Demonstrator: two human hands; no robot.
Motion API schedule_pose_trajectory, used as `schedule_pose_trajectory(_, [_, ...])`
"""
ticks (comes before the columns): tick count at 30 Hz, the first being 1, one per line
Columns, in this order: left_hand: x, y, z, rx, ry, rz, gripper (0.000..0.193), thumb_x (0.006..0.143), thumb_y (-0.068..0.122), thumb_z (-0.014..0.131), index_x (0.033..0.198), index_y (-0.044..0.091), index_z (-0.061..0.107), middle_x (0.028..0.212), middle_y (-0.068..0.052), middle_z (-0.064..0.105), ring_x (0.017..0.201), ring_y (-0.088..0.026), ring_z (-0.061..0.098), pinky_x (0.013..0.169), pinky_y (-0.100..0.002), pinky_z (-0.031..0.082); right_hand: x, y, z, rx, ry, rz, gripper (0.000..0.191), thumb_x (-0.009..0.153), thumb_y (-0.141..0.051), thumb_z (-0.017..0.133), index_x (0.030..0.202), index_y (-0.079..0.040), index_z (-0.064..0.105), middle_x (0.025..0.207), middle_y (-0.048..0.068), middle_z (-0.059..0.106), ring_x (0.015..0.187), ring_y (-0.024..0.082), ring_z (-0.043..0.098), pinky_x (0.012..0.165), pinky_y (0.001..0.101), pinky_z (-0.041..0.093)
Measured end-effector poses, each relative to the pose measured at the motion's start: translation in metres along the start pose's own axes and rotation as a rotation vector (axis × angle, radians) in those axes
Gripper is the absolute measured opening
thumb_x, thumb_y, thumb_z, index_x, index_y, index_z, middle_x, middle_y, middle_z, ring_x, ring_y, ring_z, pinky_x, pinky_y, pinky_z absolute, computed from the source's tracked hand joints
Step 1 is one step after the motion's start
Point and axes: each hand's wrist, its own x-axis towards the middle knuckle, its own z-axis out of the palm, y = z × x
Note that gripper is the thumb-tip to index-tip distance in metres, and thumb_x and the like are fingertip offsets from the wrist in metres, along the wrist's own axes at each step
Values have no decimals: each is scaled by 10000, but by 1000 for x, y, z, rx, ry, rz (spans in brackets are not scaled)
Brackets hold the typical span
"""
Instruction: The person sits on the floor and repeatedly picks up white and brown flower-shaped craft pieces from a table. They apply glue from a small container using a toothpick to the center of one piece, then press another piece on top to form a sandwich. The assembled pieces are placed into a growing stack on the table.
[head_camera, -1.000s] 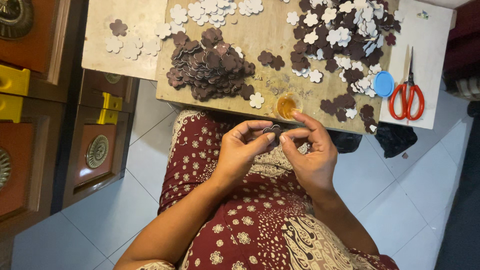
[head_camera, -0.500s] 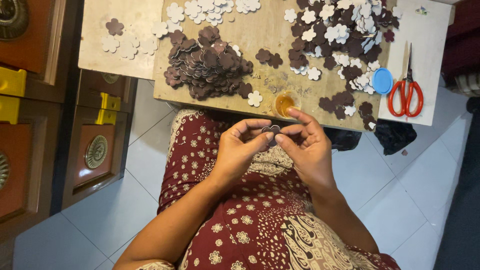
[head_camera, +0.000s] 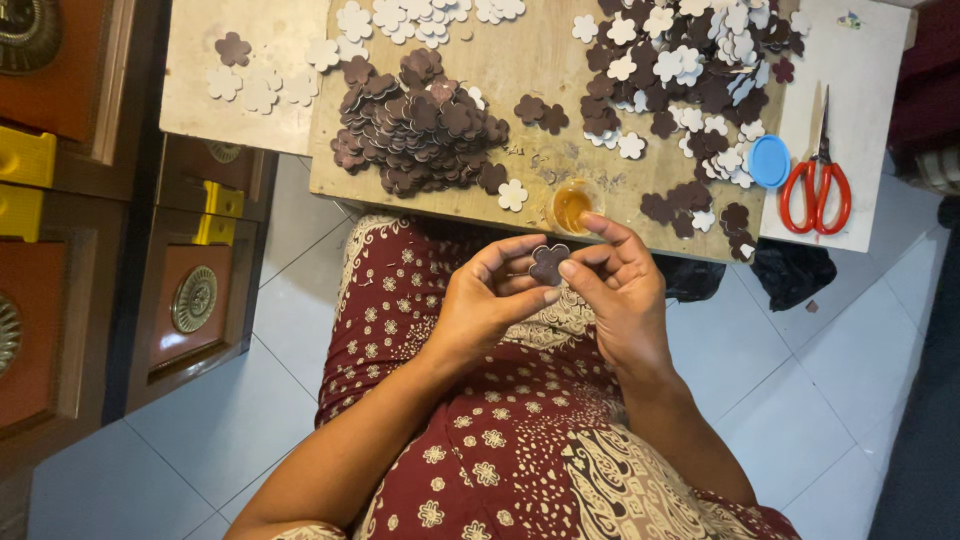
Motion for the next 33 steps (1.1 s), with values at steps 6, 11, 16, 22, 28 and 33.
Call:
schedule_pose_trajectory(6, [6,-12,-2,-4,94,76,421,894,6,775,1289,-44,638,1071,-96,723,956,-111,686,831,-231,567,0,2,-2,-37,-1,1,551,918,81,694,1431,45,496,973,78,701,902,110,672,838,234,543])
schedule_pose_trajectory(11, [10,-14,-4,70,111,96,384,890,46,777,1244,-28,649,1000,-69,745,913,-91,692,807,-220,566,3,5,-2,-22,-45,15,612,901,73,699,1464,30,463,1033,61,677,957,99,662,873,230,535])
schedule_pose_trajectory(16, [12,-17,-8,194,131,71,365,886,60,787,1218,-21,658,988,-61,745,877,-79,685,767,-210,560,7,16,-2,-12,-51,9,598,921,60,704,1468,44,464,1012,95,691,934,127,682,874,246,554])
schedule_pose_trajectory(22, [21,-20,-13,248,155,74,283,887,69,788,1134,-26,687,979,-57,752,866,-77,691,751,-211,570,15,30,-2,-57,-27,-21,608,938,55,704,1490,35,452,1017,111,698,916,127,670,847,241,544])
schedule_pose_trajectory(28, [61,8,-20,694,271,98,284,865,123,775,1134,52,725,973,-61,790,824,-101,732,715,-249,599,24,28,-13,-79,23,-109,703,913,50,684,1539,-11,369,1257,100,623,1058,114,616,931,241,535])
schedule_pose_trajectory(33, [113,35,-12,833,225,396,288,880,115,762,1154,41,712,1009,-94,801,904,-150,778,792,-290,601,23,27,-33,-95,111,-110,661,949,34,664,1548,-20,391,1285,104,610,1058,97,594,928,231,515])
